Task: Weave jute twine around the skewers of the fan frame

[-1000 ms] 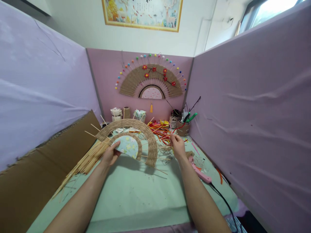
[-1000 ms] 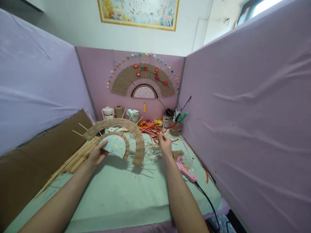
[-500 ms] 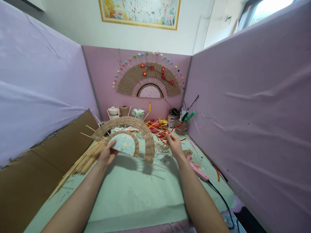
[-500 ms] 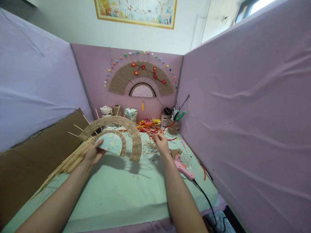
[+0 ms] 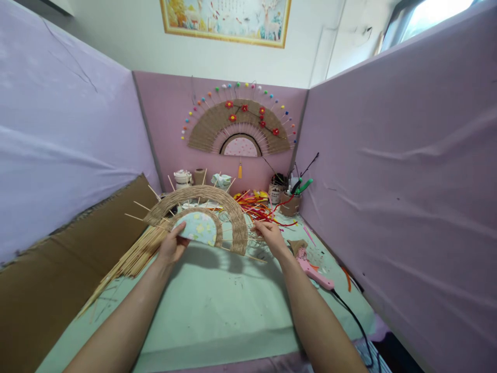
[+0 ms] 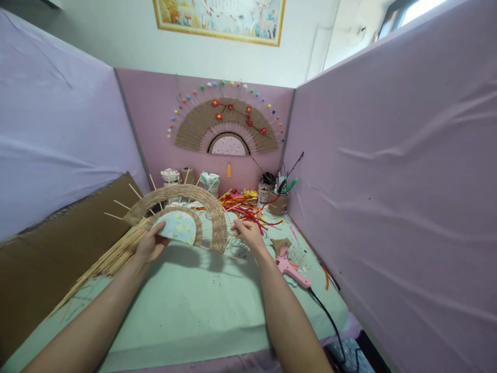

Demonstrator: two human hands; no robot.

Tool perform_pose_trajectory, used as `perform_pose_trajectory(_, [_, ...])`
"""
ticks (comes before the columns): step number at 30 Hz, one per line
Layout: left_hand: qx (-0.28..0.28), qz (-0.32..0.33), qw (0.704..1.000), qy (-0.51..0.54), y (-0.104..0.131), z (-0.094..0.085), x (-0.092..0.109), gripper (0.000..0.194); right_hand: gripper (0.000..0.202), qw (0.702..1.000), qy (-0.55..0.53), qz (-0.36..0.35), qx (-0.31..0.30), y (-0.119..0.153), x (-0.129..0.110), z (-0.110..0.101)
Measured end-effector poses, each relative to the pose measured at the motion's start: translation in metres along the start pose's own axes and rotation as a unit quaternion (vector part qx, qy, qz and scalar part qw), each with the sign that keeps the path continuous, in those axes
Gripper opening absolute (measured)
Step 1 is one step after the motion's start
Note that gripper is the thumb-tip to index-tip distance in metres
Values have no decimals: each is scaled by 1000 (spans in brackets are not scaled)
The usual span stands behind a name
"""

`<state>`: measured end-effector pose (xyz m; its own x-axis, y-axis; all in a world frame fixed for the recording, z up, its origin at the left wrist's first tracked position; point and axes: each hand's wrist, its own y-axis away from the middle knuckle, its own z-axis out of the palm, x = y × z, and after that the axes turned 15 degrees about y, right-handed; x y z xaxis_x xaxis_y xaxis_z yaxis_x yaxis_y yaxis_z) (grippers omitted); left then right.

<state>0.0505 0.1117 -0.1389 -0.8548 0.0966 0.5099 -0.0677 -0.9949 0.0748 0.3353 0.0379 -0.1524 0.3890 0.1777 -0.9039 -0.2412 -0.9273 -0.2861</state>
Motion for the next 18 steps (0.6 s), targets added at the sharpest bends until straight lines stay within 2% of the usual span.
perform_pose_trajectory(6, [-1,-7,1000,5,0,1,-3,26,44,999,-6,32,8,-1,2,2])
perform_pose_trajectory(9, [-19,-27,999,1,5,1,-6,27,42,999,-13,43,8,0,2,2])
perform_pose_trajectory(12, [-62,-87,994,-27,13,-1,-7,34,41,999,1,37,8,0,2,1])
perform_pose_trajectory(16, [-110,-193,972,-81,20,-6,-3,40,41,999,42,22,-10,2,1,-1])
perform_pose_trajectory(18, [-120,-215,965,-95,21,-7,-2,41,41,998,56,18,-15,3,1,-1])
